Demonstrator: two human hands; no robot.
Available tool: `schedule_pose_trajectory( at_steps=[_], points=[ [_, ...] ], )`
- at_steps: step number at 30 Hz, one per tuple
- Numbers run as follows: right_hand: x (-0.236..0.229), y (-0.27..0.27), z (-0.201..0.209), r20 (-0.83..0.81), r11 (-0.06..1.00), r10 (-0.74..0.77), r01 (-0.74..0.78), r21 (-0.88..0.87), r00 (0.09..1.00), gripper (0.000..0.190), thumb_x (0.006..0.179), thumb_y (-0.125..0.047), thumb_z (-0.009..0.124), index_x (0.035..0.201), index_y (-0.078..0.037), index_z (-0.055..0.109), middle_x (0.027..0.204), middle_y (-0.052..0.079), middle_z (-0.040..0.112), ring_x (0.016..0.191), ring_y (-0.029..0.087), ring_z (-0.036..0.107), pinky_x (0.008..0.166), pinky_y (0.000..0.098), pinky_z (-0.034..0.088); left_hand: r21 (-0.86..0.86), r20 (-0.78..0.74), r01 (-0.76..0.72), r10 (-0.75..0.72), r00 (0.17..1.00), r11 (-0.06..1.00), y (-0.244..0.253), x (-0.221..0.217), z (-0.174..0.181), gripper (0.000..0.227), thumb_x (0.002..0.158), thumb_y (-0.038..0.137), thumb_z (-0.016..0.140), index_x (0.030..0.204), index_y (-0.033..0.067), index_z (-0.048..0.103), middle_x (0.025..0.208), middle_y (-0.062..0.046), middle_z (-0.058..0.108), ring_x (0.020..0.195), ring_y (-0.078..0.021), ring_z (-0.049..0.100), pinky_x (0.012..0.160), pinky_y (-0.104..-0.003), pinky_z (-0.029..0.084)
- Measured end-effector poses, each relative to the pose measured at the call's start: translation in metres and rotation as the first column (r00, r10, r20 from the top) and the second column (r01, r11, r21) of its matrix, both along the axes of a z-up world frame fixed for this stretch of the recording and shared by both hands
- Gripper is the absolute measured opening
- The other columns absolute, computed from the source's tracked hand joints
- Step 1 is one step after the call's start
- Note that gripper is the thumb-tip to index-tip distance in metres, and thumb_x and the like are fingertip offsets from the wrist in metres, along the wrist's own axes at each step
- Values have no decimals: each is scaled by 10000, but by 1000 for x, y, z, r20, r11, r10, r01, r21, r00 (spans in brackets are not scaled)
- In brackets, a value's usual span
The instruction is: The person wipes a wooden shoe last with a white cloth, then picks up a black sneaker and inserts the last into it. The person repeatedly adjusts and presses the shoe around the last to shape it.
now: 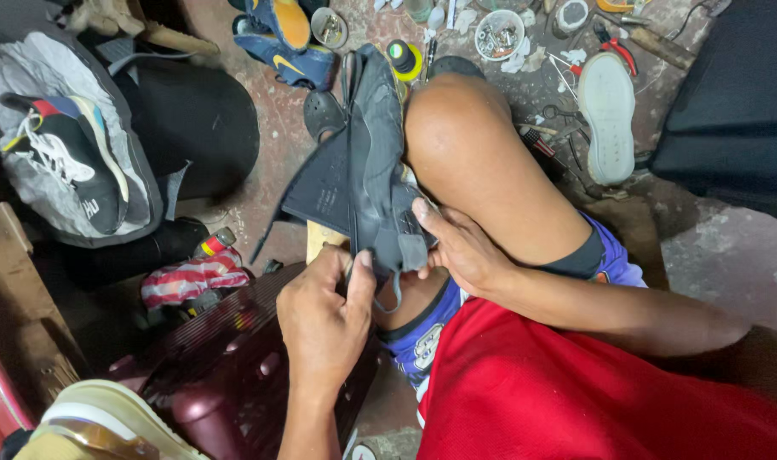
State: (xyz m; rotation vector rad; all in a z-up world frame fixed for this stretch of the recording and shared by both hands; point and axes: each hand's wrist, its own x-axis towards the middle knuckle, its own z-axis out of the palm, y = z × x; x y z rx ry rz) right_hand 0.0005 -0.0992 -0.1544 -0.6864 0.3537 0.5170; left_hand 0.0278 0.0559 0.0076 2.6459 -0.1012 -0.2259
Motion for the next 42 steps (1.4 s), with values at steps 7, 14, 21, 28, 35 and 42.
schedule_pose_trajectory(
  at_steps=[7,14,21,28,35,42],
  points=[
    [5,-3,-6,64,999,53,-54,3,997,479,1068,-471,475,1132,-22,628,889,57,692,755,150,663,626,342,568,-72,92,-38,45,995,997,-1,3,4,248,950,194,721,782,46,615,649,-95,581,517,-240,546,507,-372,439],
    [8,-13,5,-26,991,45,-41,127,999,543,1056,-517,400,1226,-41,600,924,110,727,726,224,689,638,384,574,-220,378,168,-75,923,961,10,-36,-7,247,843,203,701,962,34,565,872,-94,589,665,-241,575,594,-338,481],
    [6,-8,-4,-82,997,36,-30,77,996,523,1029,-509,376,1234,-80,594,924,91,725,742,206,685,635,370,563,-35,-49,-90,88,995,995,-8,-49,-30,310,815,332,795,892,68,654,788,-82,667,654,-268,684,576,-373,518],
    [0,-3,-24,-3,999,13,-13,-35,1000,478,1066,-453,415,1153,-33,625,913,75,690,760,186,656,646,374,566,384,178,312,-401,899,869,17,-38,-25,207,899,308,735,848,124,654,860,-64,594,867,-294,569,910,-565,460],
    [-3,0,-25,-1,1000,7,-7,-4,1000,490,1093,-447,393,1139,-16,620,887,82,683,735,190,647,644,367,559,329,421,85,-226,879,940,7,-48,-20,234,986,302,709,1012,71,680,1484,-228,443,1415,-598,293,1134,-691,325],
    [-6,-7,-16,-29,999,-18,20,47,999,508,1085,-462,388,1183,-16,611,893,93,698,731,199,651,646,356,534,-216,128,-79,109,986,973,31,-43,-10,104,1025,126,619,1081,39,626,1544,-193,538,1344,-368,616,1113,-451,509]
  ],
)
